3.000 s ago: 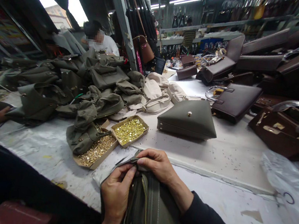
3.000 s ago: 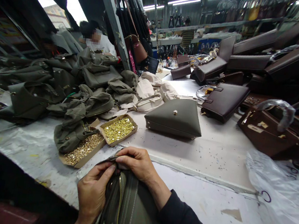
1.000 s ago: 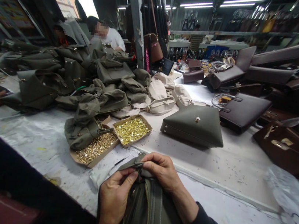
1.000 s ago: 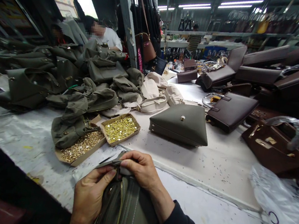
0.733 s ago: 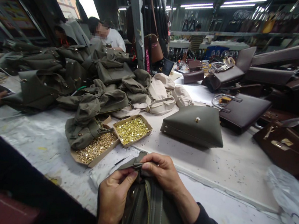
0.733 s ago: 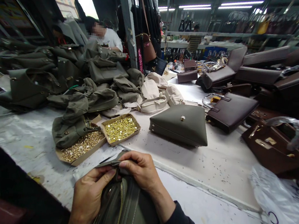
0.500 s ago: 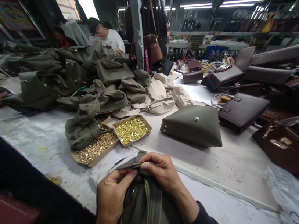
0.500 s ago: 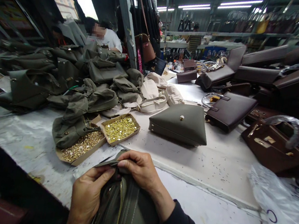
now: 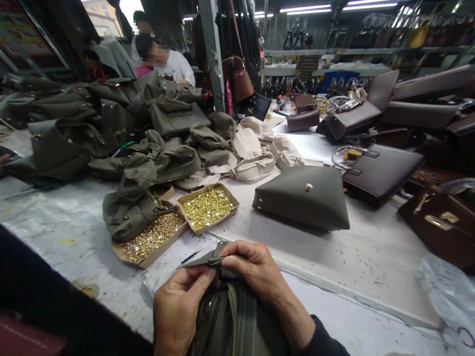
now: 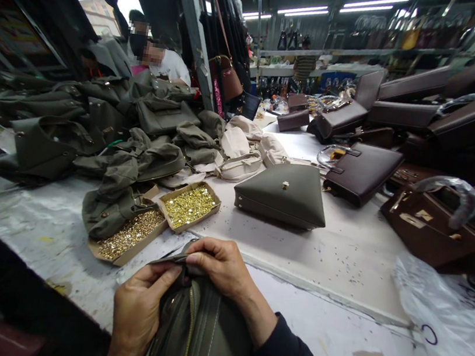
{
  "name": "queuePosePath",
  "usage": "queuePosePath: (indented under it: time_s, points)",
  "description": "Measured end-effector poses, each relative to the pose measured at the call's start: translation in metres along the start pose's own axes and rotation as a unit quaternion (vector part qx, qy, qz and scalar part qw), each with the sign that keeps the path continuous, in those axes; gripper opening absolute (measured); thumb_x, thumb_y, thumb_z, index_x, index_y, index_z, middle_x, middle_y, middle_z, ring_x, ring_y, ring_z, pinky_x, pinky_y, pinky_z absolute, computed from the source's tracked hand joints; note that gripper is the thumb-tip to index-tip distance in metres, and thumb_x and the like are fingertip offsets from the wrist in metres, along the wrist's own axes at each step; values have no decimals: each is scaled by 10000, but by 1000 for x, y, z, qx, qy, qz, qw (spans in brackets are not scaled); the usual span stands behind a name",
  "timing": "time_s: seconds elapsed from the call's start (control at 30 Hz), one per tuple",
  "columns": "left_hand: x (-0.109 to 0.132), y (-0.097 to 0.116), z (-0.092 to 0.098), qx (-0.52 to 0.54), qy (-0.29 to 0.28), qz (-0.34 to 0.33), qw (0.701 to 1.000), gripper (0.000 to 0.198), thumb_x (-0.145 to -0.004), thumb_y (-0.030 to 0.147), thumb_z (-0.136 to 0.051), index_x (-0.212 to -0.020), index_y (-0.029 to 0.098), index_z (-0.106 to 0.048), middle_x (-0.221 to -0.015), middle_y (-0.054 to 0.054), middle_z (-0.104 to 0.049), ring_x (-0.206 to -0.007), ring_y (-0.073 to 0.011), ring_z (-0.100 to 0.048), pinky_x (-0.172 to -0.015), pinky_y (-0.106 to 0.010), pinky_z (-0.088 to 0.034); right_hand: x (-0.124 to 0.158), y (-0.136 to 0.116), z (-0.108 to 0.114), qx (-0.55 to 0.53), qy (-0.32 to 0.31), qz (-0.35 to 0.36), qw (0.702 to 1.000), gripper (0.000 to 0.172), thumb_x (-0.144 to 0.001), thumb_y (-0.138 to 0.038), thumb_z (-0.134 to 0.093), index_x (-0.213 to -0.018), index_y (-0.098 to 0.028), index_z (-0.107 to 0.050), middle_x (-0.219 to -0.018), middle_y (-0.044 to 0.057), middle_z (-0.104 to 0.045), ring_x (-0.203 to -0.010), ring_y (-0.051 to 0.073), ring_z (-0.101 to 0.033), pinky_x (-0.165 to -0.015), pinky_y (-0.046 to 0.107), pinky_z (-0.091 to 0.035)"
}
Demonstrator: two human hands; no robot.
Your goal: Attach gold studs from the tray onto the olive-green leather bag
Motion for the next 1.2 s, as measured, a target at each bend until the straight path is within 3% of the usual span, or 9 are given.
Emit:
queuePosePath:
  time_s: [0.43,0.57,0.73,0.9,1.2]
  points:
    - [-6,-1,-5,1,-34,0,999,367,-730,448,-805,-894,128,-731,-772,-50,-749,-709,-185,-675,-686,-256,-544,5,-26,-3,152,-14,69,986,204,-933,-365,-680,-909,-169,-734,-719,-21,-649,-647,112,-564,-630,195,-413]
    - [-7,-1,-2,13,-25,-2,1000,375,-723,447,-799,-915,132,-727,-791,-51,-752,-714,-187,-683,-687,-253,-546,8,-31,-4,190,-2,88,978,146,-878,-315,-766,-942,-187,-742,-739,-32,-684,-652,110,-588,-624,185,-412]
    - [-9,-3,-1,26,-21,3,999,366,-708,433,-803,-909,136,-724,-812,-58,-762,-733,-199,-697,-695,-260,-557,11,-39,-7,250,0,124,960,237,-805,-221,-834,-1022,-214,-739,-872,-12,-738,-763,137,-661,-706,192,-453]
    - [-7,2,-1,-15,-11,-16,1000,374,-739,460,-787,-929,140,-745,-850,-66,-770,-762,-206,-701,-708,-266,-557,13,-48,-11,278,-1,160,947,122,-897,-238,-745,-1013,-199,-739,-862,9,-741,-757,140,-678,-712,197,-468]
    - [-3,9,-5,-56,-8,-43,997,359,-768,470,-774,-917,145,-739,-819,-58,-767,-723,-199,-697,-687,-264,-552,9,-35,-3,247,20,98,964,125,-971,-264,-627,-942,-200,-730,-788,-2,-726,-678,133,-645,-668,210,-446]
Point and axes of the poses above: each hand's wrist, its own x-axis away from the middle knuckle, its own z-axis out of the back of the hand, y = z × x, the point moved 9 cm from there along -x, towards the middle knuckle
